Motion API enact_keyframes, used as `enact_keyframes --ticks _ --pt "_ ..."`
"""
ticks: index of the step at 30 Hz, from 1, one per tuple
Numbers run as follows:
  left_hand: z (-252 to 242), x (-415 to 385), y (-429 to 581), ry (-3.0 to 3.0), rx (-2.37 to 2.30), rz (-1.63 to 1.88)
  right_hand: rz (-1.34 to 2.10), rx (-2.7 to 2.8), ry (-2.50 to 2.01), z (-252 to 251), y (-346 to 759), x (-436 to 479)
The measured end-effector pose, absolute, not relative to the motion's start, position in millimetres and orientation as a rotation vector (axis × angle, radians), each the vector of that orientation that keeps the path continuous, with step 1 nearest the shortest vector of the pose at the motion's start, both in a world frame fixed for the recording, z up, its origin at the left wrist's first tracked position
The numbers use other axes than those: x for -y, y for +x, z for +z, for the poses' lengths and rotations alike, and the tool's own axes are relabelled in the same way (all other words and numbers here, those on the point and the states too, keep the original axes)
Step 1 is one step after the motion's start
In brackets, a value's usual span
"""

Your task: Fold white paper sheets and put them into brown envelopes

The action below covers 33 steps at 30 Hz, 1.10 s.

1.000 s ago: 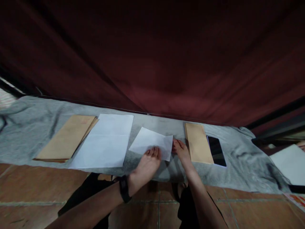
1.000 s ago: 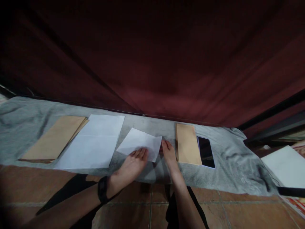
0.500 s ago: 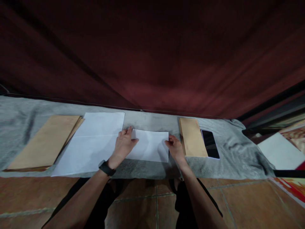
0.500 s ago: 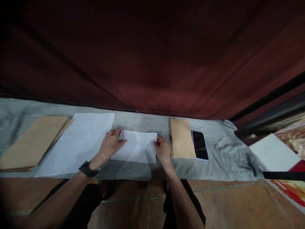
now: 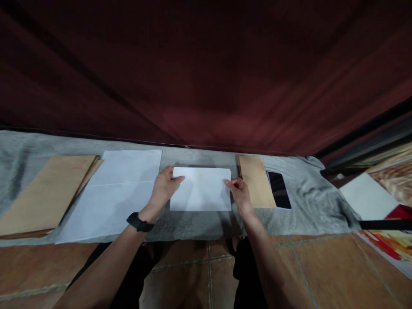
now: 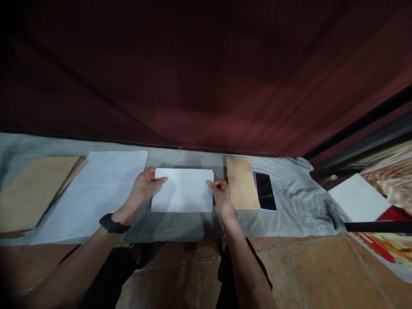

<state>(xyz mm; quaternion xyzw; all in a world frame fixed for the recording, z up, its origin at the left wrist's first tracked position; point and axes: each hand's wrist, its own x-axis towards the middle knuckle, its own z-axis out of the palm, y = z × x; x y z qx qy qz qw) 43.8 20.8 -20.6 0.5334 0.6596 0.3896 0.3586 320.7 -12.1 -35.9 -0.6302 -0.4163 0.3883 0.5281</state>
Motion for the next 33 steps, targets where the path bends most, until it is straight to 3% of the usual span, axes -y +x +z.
enact_keyframes --ticks 9,15,19,21,27,33 --pt "14 -9 47 1.748 -1.969 0.988 1.278 0.665 -1.313 -36 315 20" --pt "23 -5 44 1.544 -1.759 1.303 1.414 0.601 -1.228 -33 312 20" --pt "28 -4 26 1.290 -1.431 1.409 1.284 0.471 -1.145 -34 316 16" --pt "35 1 10 1.216 -1.243 1.303 1.215 0.473 -1.135 -34 320 12" --pt "69 26 -14 1.382 -0.760 0.444 1.094 0.697 -1.263 -35 326 2" --pt "42 21 8 1.363 -0.862 0.289 1.008 0.753 -1.332 -39 316 -2"
